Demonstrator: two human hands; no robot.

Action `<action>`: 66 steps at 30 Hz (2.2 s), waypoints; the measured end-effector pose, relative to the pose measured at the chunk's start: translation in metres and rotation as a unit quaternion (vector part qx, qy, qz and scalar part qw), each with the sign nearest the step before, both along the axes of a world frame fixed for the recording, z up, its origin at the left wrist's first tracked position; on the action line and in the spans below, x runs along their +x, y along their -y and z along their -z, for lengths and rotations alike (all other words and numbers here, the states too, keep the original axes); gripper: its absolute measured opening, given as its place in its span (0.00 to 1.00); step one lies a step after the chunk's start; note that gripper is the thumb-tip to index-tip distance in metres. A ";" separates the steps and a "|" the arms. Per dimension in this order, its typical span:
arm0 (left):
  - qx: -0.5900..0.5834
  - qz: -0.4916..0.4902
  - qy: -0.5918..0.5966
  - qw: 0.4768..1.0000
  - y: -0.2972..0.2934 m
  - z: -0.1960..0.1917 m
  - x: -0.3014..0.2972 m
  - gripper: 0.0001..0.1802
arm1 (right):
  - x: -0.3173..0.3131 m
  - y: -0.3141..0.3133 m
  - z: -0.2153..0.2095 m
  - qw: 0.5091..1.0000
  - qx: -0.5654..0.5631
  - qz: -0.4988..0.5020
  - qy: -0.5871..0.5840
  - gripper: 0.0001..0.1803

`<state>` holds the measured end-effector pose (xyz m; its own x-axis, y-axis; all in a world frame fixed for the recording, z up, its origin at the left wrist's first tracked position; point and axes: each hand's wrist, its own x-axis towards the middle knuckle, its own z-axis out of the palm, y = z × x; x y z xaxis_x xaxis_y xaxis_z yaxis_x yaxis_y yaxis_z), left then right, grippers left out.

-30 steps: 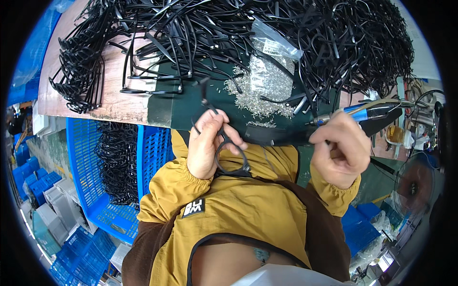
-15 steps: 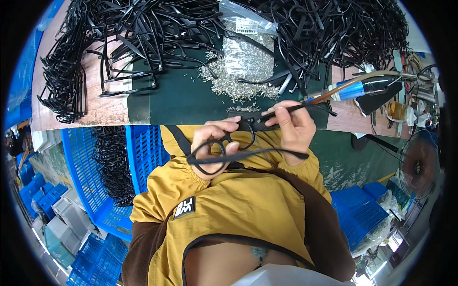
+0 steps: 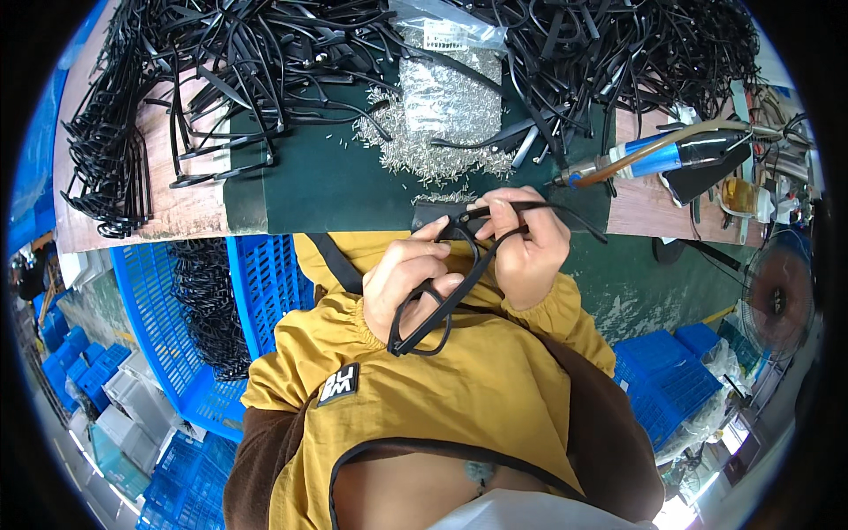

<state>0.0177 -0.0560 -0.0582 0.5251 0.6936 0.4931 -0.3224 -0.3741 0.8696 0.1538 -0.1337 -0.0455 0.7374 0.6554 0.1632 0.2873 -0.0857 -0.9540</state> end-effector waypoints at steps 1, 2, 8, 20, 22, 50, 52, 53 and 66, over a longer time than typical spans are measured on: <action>-0.032 -0.008 0.011 0.999 0.000 -0.006 0.004 0.12 | 0.001 0.002 0.002 1.000 0.011 -0.010 -0.006 0.02; -0.062 -0.022 0.019 0.998 0.000 -0.011 0.007 0.11 | 0.004 0.005 0.003 0.999 0.022 -0.021 -0.013 0.03; 0.028 0.059 -0.221 0.973 -0.002 -0.033 -0.008 0.16 | 0.059 0.016 -0.021 0.908 -0.024 -0.345 0.238 0.18; 0.052 0.064 -0.205 0.975 0.000 -0.016 -0.011 0.25 | 0.067 0.016 -0.027 0.908 0.143 -0.052 0.391 0.17; 0.068 0.055 -0.197 0.976 -0.001 -0.015 -0.009 0.25 | 0.085 0.018 -0.026 0.930 0.193 0.184 0.252 0.22; 0.038 0.118 -0.216 0.968 0.003 -0.018 -0.007 0.22 | 0.063 -0.032 -0.026 0.875 0.325 -0.167 -0.318 0.24; 0.053 0.121 -0.222 0.966 0.002 -0.018 -0.008 0.22 | 0.062 -0.035 -0.027 0.878 0.322 -0.168 -0.312 0.21; 0.061 0.120 -0.222 0.966 0.002 -0.017 -0.008 0.21 | 0.062 -0.036 -0.027 0.887 0.311 -0.172 -0.295 0.21; 0.081 0.116 -0.196 0.970 0.000 -0.010 -0.005 0.19 | 0.058 -0.046 -0.028 0.865 0.300 -0.145 -0.376 0.14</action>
